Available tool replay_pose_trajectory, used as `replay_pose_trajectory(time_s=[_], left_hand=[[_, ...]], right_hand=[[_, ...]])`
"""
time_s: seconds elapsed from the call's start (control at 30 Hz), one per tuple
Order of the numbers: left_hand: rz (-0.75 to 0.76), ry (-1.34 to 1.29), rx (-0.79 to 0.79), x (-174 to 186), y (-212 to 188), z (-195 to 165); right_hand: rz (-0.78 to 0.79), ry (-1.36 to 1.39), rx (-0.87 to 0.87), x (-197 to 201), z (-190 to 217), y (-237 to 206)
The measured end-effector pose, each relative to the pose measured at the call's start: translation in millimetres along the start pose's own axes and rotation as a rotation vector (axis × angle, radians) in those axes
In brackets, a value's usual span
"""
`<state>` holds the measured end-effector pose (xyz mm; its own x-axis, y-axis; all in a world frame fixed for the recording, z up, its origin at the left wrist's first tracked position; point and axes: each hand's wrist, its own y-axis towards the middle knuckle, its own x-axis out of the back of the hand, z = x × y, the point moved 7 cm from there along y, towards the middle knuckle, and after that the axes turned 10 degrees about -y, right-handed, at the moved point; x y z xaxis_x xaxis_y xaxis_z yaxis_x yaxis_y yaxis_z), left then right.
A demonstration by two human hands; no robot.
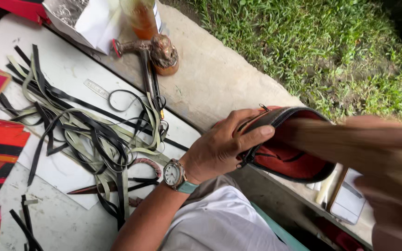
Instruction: The person sits at a table with colorful patchwork leather pouches and turns one pouch right side out, using a wooden dowel to push out the seams and corners. They then smooth and press the pouch, set it with the finished pouches, and pick up another pouch to continue.
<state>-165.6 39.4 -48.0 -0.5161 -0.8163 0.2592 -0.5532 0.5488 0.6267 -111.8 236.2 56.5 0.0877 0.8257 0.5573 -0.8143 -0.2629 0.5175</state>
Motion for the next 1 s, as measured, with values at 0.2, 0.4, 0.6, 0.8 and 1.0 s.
replay_pose_trajectory(time_s=[0.2,0.4,0.6,0.8,1.0], left_hand=[[0.012,0.059,-0.003,-2,-4,3],[-0.038,-0.094,0.094,2,0,10],[-0.112,-0.044,0.009,1,-3,4],[-0.097,-0.019,0.002,2,-1,10],[-0.087,-0.025,0.012,4,0,8]], right_hand=[[-0.080,0.000,-0.243,8,-16,-13],[-0.124,0.111,-0.540,1,-60,-39],[-0.227,0.142,-0.347,-32,-27,-37],[-0.276,0.286,-0.300,-29,-11,-9],[-0.205,0.230,-0.365,-27,-7,-6]])
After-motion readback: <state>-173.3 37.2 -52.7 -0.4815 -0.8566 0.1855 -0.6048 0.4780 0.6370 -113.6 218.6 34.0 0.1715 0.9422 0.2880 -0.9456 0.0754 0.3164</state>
